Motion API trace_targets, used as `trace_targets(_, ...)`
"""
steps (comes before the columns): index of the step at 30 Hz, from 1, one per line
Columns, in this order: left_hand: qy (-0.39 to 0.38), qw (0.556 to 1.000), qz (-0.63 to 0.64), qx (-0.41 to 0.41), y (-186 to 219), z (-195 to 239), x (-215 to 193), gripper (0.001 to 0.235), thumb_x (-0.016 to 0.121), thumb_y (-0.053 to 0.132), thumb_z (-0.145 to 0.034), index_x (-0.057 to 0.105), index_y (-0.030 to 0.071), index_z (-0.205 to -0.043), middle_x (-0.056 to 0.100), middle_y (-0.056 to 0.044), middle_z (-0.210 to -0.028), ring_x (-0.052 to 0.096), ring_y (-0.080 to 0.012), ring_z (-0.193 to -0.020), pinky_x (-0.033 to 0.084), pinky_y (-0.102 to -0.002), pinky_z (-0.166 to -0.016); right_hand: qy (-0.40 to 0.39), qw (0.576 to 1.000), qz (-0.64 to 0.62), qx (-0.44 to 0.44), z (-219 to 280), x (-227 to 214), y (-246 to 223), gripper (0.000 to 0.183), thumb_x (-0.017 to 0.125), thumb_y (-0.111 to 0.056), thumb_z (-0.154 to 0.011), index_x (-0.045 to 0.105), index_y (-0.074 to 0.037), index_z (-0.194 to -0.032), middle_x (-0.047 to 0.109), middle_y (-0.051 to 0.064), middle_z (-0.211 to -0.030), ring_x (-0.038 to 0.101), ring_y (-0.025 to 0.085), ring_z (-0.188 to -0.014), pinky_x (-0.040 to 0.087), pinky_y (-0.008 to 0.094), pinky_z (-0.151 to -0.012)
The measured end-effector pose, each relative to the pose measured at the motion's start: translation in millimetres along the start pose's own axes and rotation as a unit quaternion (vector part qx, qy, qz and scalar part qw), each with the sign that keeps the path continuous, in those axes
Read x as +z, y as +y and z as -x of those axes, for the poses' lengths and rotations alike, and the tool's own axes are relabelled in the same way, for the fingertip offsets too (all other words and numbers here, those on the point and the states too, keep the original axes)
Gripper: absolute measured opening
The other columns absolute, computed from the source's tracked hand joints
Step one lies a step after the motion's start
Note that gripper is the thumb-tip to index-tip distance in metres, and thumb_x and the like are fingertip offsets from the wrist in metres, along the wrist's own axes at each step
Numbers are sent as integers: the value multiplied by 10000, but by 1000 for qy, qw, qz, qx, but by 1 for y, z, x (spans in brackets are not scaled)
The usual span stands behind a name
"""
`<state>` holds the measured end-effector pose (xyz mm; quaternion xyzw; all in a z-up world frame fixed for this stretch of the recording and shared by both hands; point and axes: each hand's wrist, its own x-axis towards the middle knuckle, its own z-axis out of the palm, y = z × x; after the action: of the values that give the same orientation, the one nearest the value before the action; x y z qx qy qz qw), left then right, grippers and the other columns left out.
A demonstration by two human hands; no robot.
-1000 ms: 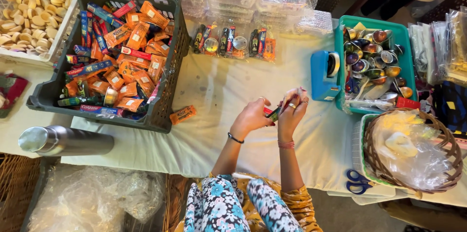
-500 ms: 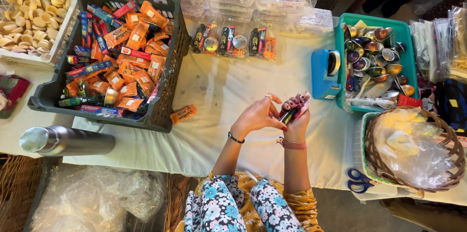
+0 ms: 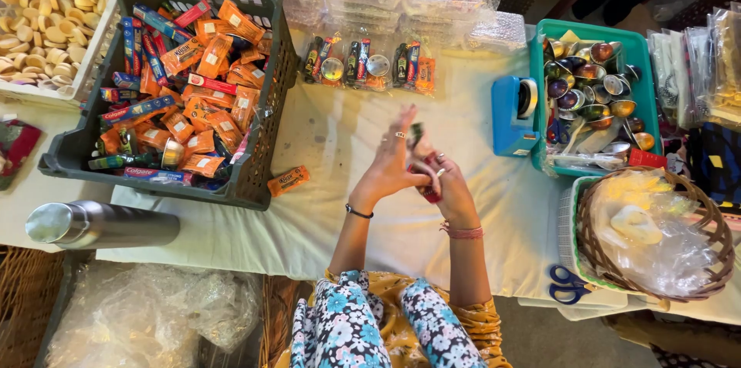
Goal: The person sits at a table and packs various items, including toothpaste, soap, and a small container, into a red patterned cloth pouch. They fold the cloth around the items to secure them and place the finished bundle on the table.
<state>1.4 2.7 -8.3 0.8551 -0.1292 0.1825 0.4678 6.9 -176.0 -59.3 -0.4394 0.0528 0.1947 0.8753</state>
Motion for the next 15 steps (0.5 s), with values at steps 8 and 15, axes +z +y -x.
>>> trace_targets(8,-109,988,95,-53,9,4,-10,467,815,66,-778,707,97,-1230,622,-127,-1241,676,-279,-1091,561,-351,-952,51,985,155,-54,2,1,1,323,513,-302,-1095,664,-16,-1105,647,51,-714,472,51,-463,332,202,-384)
trace_targets(15,-188,973,131,-36,39,2,-11,351,819,59,-753,760,134,-1091,672,-85,-975,725,-255,-891,597,-345,-802,196,969,-14,-151,-19,-47,27,297,515,-308,-1114,613,-30,-1151,635,0,-844,584,89,-677,476,258,-548)
